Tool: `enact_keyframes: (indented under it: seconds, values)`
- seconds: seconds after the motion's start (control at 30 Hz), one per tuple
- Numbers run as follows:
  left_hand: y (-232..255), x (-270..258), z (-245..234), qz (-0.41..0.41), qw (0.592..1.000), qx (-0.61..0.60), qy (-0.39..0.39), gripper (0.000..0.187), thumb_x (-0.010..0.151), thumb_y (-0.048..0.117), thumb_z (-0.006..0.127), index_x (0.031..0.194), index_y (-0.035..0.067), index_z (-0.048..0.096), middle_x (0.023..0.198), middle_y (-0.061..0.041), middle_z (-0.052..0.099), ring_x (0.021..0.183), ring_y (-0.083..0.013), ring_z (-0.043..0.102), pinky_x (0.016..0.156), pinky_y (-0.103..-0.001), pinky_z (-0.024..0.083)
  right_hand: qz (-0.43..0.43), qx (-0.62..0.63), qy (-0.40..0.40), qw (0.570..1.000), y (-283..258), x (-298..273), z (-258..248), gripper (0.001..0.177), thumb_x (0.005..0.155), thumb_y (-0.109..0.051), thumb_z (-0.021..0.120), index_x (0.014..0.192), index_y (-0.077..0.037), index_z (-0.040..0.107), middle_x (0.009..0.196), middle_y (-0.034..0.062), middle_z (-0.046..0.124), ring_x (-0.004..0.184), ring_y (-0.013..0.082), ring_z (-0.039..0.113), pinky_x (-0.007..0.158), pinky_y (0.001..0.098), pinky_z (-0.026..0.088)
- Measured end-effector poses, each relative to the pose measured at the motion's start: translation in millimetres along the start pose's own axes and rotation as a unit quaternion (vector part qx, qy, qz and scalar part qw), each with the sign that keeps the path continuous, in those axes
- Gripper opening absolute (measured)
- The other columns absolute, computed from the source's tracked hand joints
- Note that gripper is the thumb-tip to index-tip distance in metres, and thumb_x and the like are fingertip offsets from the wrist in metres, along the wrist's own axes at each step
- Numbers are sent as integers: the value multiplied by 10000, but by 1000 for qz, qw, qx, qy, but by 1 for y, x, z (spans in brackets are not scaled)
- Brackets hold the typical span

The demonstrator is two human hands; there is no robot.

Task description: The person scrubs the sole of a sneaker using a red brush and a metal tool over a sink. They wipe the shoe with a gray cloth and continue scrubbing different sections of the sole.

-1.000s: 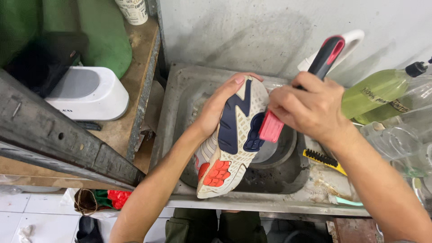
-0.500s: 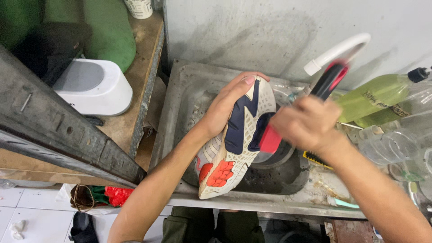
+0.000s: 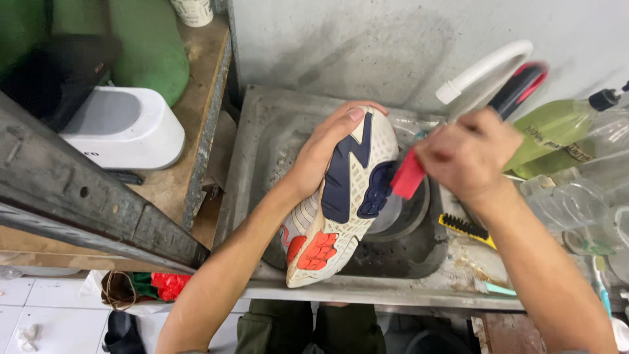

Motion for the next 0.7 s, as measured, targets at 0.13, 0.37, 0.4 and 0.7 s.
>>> enact_keyframes:
  seconds: [0.13,0.37,0.4,0.7]
  values:
    - [-7,6,-8,3,1000,12,3,388,1020,335,427,1242,49,568,1170,-171,573,1165,-241,496,1113,-405,282,-16,28,0,999,-31,-23,11,128,832,-57,702,757,-132,630,671,39,594,634,285,542,552,358,441]
    - [-6,4,-3,3,1000,7,9,369,1008,313,433,1214,50,588,1130,-147,593,1113,-202,515,1090,-369,304,-48,13,23,998,-21,-19,5,155,841,-72,681,704,-114,622,637,45,589,567,289,501,504,347,416]
    - [-6,7,-5,16,1000,21,8,371,1007,314,430,1213,49,589,1116,-144,602,1100,-203,524,1083,-367,314,-60,12,30,998,-28,-16,7,179,822,-62,664,661,-122,617,616,40,579,545,283,491,494,318,406]
    - [-8,10,-9,6,1000,10,9,364,996,296,433,1207,41,586,1107,-158,588,1074,-207,523,1063,-343,320,-54,64,58,995,-13,-40,20,256,913,-200,596,675,-121,647,645,65,595,601,299,481,547,368,429]
Point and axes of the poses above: each hand's wrist, its own x-axis towards the middle knuckle, its own z-axis out of the palm, y = z × x, the point moved 2 cm from there along x, towards the middle knuckle
